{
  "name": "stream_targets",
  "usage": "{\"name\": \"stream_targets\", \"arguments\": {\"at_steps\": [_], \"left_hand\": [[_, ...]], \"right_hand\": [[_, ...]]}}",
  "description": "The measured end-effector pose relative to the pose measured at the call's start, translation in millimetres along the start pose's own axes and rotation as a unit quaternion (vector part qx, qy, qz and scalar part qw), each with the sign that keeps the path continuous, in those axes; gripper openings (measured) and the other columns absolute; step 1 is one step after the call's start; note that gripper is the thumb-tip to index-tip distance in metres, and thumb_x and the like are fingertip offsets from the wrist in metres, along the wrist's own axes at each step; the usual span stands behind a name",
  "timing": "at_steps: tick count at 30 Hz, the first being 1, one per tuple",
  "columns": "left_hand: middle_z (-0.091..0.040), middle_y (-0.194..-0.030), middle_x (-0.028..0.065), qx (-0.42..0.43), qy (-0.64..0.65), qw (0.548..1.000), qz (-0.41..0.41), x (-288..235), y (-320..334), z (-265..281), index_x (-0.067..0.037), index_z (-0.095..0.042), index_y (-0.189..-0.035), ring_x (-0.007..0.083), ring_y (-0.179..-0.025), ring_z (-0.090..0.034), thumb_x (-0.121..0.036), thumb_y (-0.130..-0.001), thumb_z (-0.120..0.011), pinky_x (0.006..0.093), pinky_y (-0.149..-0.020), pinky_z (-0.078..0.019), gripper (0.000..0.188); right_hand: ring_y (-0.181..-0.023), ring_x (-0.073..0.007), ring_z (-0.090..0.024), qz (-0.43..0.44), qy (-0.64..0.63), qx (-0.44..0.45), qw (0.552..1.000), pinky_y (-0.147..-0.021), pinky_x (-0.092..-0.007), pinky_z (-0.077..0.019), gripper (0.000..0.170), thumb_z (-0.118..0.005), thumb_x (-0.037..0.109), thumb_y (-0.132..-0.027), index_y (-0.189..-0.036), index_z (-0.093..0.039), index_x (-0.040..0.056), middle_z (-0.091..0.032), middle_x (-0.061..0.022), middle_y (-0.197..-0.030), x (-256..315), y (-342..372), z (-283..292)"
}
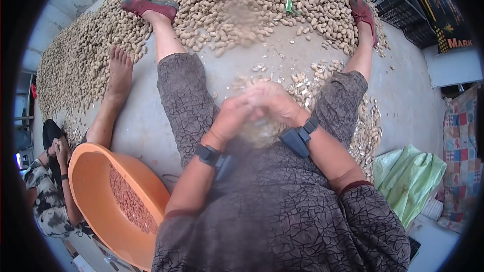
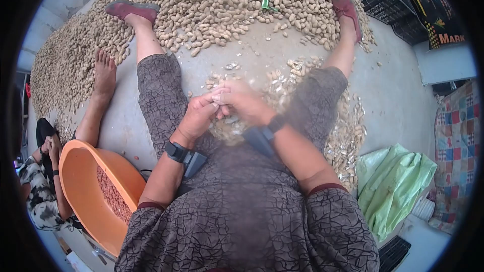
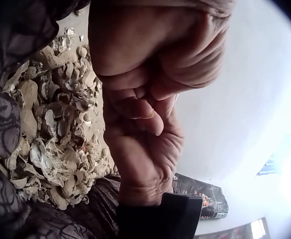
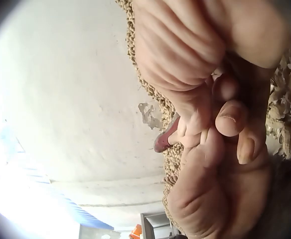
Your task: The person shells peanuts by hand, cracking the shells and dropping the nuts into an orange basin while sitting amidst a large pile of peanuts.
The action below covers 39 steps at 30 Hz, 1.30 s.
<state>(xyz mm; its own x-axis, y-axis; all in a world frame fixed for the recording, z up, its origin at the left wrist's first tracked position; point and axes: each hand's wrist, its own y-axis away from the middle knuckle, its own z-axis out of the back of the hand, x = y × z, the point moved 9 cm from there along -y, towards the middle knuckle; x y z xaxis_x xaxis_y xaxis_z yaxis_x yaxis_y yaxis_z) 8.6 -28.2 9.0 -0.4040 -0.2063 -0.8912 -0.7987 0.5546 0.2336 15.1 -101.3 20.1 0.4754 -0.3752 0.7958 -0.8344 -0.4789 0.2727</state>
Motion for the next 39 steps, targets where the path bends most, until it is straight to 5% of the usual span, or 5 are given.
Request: {"name": "stream_targets", "arguments": {"at_steps": [11, 13, 17, 24, 39], "left_hand": [[-0.059, -0.086, 0.003, -0.007, 0.003, 0.999, -0.035, 0.2, 4.0, 1.6, 0.004, -0.06, -0.11, 0.0075, -0.072, -0.048, -0.012, -0.09, -0.054, 0.0224, -0.067, -0.0394, 0.026], [-0.06, -0.094, -0.002, 0.019, 0.028, 0.999, -0.022, 1.8, 3.7, 0.8, -0.001, -0.063, -0.11, 0.0067, -0.08, -0.053, -0.024, -0.088, -0.058, 0.0209, -0.075, -0.0444, 0.032], [-0.06, -0.096, 0.0047, 0.014, 0.165, 0.986, 0.002, -6.8, 5.0, -7.5, 0.006, -0.052, -0.119, 0.0075, -0.079, -0.054, -0.012, -0.091, -0.052, 0.0215, -0.071, -0.0437, 0.033], [-0.061, -0.095, 0.0044, 0.002, 0.134, 0.991, 0.005, -7.2, 2.6, -9.7, 0.005, -0.05, -0.122, 0.0066, -0.078, -0.055, -0.013, -0.093, -0.05, 0.0192, -0.068, -0.0445, 0.034], [-0.06, -0.08, 0.0019, -0.028, -0.062, 0.996, -0.058, -14.6, 10.9, -4.9, 0.004, -0.062, -0.105, 0.007, -0.068, -0.047, -0.016, -0.091, -0.053, 0.0205, -0.066, -0.0397, 0.027]], "right_hand": [[-0.059, -0.0133, -0.059, 0.019, 0.028, -0.063, 0.997, -0.054, -0.0233, -0.0512, 0.02, -0.059, 0.009, -0.085, -0.094, -0.06, -0.0082, -0.061, -0.01, -0.075, 4.2, -4.9, 6.1], [-0.058, -0.0132, -0.059, 0.013, 0.019, -0.064, 0.998, -0.053, -0.0228, -0.0505, 0.021, -0.059, 0.01, -0.085, -0.095, -0.06, -0.0084, -0.061, -0.0097, -0.075, 2.8, -3.6, 10.2], [-0.064, -0.0109, -0.058, 0.004, -0.024, 0.025, 0.999, -0.059, -0.0221, -0.0485, 0.028, -0.063, 0.016, -0.084, -0.1, -0.06, -0.007, -0.062, -0.0071, -0.079, -2.6, -4.0, 5.4], [-0.066, -0.0048, -0.053, -0.029, 0.007, 0.063, 0.998, -0.064, -0.0182, -0.0448, 0.035, -0.059, 0.015, -0.088, -0.113, -0.056, -0.0092, -0.06, -0.0008, -0.083, 4.1, 3.8, -16.8], [-0.072, -0.0105, -0.06, 0.004, 0.012, -0.015, 1.0, -0.058, -0.0226, -0.0502, 0.028, -0.065, 0.015, -0.083, -0.101, -0.061, -0.0058, -0.064, -0.0086, -0.087, 9.9, 3.4, -5.3]]}}
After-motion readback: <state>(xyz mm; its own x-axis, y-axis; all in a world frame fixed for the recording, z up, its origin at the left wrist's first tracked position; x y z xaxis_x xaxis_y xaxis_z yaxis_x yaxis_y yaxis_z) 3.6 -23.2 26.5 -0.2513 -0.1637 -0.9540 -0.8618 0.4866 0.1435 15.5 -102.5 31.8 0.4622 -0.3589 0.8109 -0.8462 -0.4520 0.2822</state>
